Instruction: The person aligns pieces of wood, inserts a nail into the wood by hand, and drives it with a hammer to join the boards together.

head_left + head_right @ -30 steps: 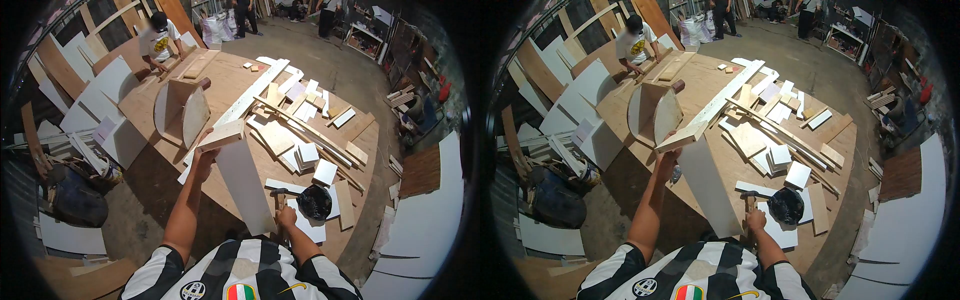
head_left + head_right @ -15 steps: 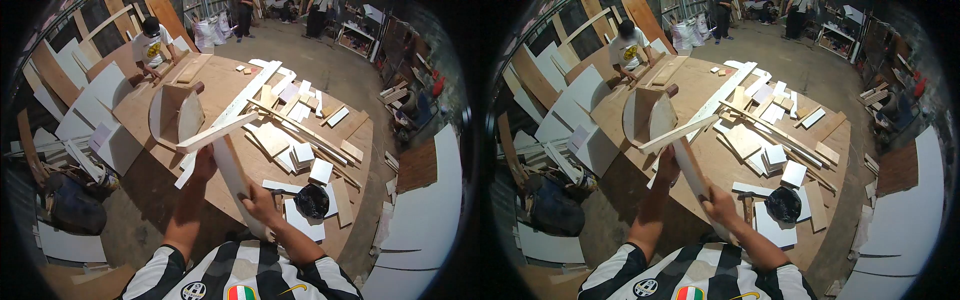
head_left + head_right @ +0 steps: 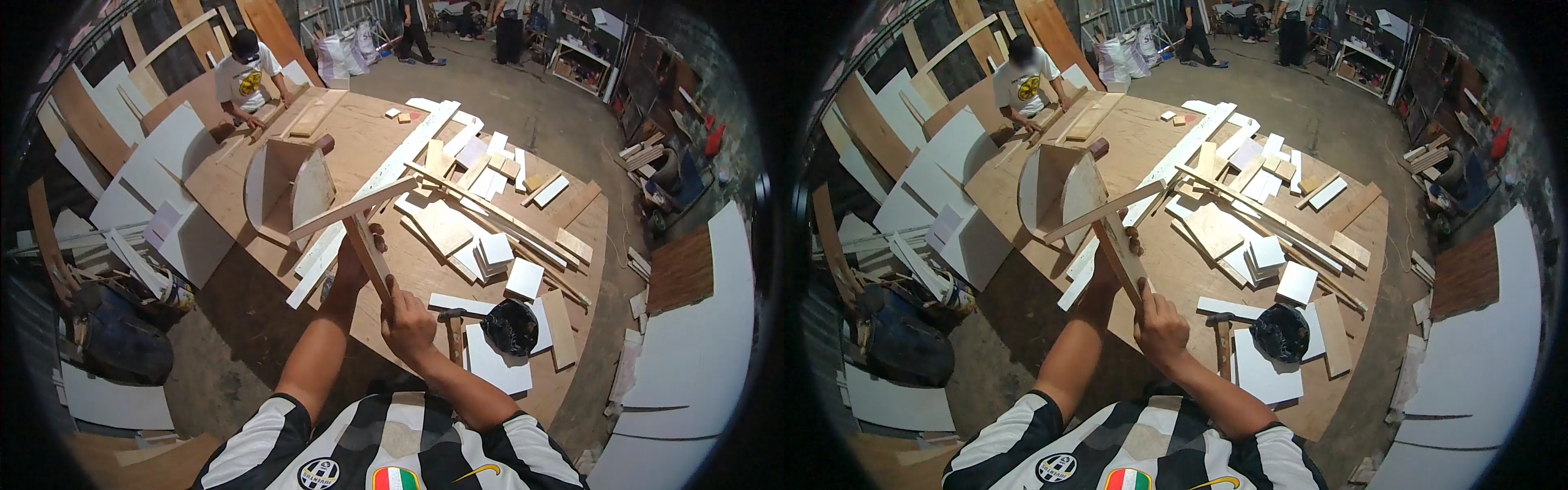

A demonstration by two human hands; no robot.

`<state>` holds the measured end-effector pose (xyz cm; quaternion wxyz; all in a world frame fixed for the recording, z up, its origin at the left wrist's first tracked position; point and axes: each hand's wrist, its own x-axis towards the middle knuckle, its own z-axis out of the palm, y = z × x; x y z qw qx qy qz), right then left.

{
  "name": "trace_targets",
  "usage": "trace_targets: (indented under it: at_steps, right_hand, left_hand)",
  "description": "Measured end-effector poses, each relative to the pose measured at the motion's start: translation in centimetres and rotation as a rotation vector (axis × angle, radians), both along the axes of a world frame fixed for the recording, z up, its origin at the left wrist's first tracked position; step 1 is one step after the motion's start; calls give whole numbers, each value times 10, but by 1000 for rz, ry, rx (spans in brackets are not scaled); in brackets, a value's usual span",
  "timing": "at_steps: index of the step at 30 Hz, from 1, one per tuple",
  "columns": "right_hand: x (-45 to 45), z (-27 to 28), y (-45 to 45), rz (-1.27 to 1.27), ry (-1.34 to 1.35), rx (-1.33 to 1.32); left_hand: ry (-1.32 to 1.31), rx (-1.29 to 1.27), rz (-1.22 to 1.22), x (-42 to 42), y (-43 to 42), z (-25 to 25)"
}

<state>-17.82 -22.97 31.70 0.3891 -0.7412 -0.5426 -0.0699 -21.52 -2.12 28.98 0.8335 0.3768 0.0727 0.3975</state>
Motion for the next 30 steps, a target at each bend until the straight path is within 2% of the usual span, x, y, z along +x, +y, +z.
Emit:
trace_targets:
  at_steps: [2, 4, 7, 11, 15, 17, 18, 20, 21, 22, 25, 27, 30]
  right_hand:
    - [-1, -5, 4, -23, -12, 11]
    - [0, -23, 11, -36, -13, 23]
    - [2, -31, 18, -55, -48, 66]
    - [6, -26, 23, -76, -53, 126]
    - [18, -49, 25, -40, 111, 160]
    - [30, -66, 21, 32, 421, 88]
    - [38, -68, 20, 10, 450, -19]
    - [57, -111, 26, 54, 547, 16]
    - [63, -126, 28, 100, 646, 53]
    - [65, -118, 26, 135, 738, 79]
    - [82, -150, 30, 193, 817, 10]
    - [87, -158, 29, 252, 878, 42]
    - [98, -156, 23, 279, 892, -155]
  left_hand:
    - [15, 24, 11, 2, 0, 3]
    - [176, 24, 136, 5, -5, 13]
    - [141, 37, 83, 9, -3, 19]
    - [255, 24, 112, 10, 9, 10]
    - [108, 150, -3, -5, 48, -56]
    - [63, 384, 233, -11, 46, -92]
    - [30, 340, 166, -21, 43, -100]
    - [-30, 244, 34, -42, 35, -114]
    - [-54, 273, 39, -43, 25, -99]
    - [-79, 303, 44, -44, 15, -83]
    - [20, 143, -176, -45, -3, -36]
    - [278, 269, -73, -47, -31, 3]
    - [240, 262, -115, -51, -20, -41]
